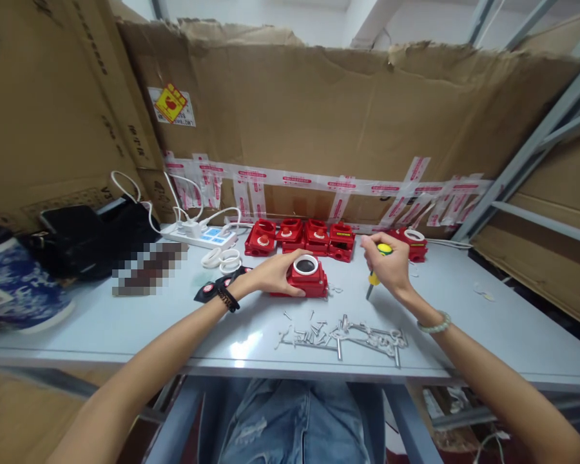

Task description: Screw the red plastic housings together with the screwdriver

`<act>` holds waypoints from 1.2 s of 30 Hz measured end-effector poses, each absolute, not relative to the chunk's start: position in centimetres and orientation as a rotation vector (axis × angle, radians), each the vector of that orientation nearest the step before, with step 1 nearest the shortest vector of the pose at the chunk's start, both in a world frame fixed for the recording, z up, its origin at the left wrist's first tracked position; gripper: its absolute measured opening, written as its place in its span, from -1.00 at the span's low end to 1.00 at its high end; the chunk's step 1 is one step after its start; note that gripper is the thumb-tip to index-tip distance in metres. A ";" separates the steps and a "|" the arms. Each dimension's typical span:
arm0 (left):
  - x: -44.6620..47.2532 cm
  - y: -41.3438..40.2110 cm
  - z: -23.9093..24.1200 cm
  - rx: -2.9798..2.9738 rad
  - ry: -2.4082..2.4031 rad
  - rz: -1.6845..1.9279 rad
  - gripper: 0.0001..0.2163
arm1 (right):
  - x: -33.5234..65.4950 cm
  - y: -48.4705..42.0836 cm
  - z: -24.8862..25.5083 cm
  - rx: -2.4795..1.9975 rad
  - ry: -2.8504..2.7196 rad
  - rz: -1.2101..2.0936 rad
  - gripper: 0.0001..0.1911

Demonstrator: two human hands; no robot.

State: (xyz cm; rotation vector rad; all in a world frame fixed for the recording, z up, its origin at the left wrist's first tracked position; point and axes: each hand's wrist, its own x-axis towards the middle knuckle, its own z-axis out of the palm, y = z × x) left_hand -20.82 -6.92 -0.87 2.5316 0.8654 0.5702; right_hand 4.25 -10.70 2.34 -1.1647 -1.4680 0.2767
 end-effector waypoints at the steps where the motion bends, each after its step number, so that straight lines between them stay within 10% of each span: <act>1: -20.9 -6.9 -0.9 2.517 0.835 0.602 -0.26 | 4.7 -10.9 2.2 -1.176 -1.426 0.288 -0.69; 9: -21.8 -7.3 -0.8 2.423 0.735 0.831 -0.34 | 9.2 -15.4 4.5 -1.923 -1.882 -0.353 -0.70; 18: -22.5 -8.2 0.6 2.320 0.911 1.005 -0.34 | 8.6 -16.8 3.6 -1.400 -1.546 0.347 -0.69; 36: -23.0 -7.9 0.7 2.319 0.796 1.046 -0.42 | 7.5 -16.0 2.9 -1.333 -1.457 0.434 -0.70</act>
